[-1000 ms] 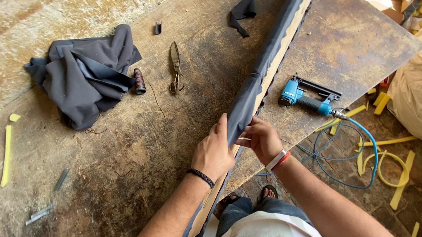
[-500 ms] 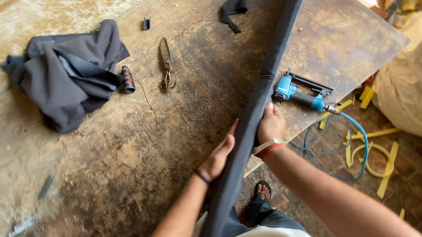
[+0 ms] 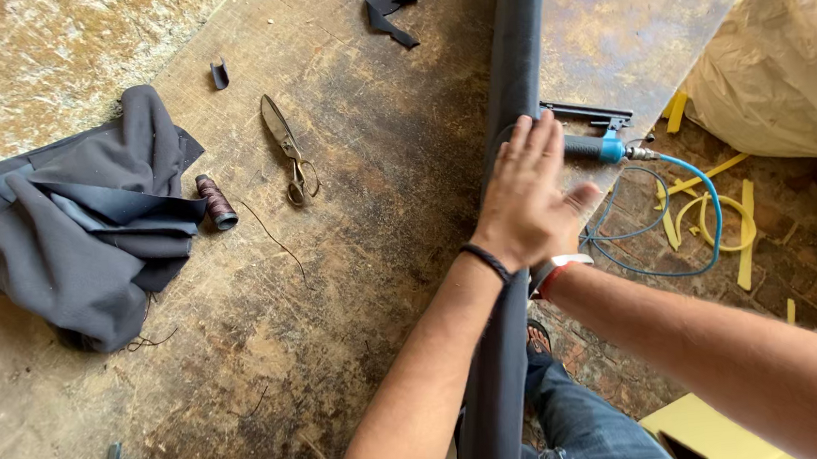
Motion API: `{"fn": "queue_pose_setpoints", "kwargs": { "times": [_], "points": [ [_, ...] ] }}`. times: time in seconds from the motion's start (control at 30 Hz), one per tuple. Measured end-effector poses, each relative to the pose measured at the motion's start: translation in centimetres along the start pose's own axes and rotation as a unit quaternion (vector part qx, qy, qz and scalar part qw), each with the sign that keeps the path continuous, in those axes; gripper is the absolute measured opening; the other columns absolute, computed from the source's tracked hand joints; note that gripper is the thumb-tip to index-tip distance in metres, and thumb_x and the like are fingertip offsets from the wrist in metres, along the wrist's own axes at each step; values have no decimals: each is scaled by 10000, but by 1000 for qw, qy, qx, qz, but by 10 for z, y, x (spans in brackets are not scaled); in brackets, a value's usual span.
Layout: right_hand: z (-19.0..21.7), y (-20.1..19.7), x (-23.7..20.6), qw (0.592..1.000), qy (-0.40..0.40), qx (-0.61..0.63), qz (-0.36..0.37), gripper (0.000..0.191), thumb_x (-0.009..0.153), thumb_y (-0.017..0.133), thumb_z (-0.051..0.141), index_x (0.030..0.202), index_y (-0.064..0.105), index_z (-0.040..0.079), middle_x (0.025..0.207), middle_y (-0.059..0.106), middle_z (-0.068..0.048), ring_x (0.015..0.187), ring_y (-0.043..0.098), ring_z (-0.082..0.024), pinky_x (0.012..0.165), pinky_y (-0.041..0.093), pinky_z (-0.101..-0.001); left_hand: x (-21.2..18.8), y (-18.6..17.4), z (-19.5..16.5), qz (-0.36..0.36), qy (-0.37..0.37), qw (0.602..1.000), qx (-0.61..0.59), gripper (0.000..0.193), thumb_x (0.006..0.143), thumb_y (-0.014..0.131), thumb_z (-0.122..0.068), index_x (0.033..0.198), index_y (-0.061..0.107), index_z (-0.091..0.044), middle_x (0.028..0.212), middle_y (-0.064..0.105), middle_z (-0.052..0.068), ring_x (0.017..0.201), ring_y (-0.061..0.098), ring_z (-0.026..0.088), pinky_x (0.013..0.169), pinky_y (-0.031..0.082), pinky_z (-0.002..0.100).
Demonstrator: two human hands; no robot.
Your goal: The person staples dark fabric along the edge of a long wooden panel using a pneumatic nail gun, folding and pressing the fabric edge as they work along the panel. They then use scissors to trim excess fabric and continue stapling the folded edge along the frame.
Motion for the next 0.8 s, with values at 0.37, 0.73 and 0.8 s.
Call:
{"fn": "queue_pose_setpoints", "kwargs": {
  "times": [0.37,0.73,0.8],
  "points": [
    [-35,9,20,884,-229,-403,-52,365,1075,531,361,934,656,48,810,706,-72,688,606,-142,624,509,-327,-59,-32,2,35,-330,941,-67,813,984,448,-303,1646,22,-100,1643,304,229,1336,552,393,1062,506,467],
    [124,-30,98,417,-319,-844,108,642,729,870,320,1243,620,27,1253,641,-234,1165,609,-388,1004,469,-457,-41,-50,-44,50,-446,892,57,1016,867,623,-78,1640,26,-358,1218,672,190,1021,723,345,946,579,456],
    [146,-38,124,399,-312,-852,129,843,689,871,228,1376,443,-9,1366,553,-279,1264,528,-432,1037,417,-453,-41,-52,-46,36,-441,895,51,1027,854,646,-65,1635,45,-356,1187,687,195,1021,722,344,959,569,455]
  ]
}}
Point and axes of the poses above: each hand's wrist, its own x-axis towards the middle knuckle, its own y-axis out of the palm, z = x × y, the point moved 1 cm from there along x, towards the middle knuckle
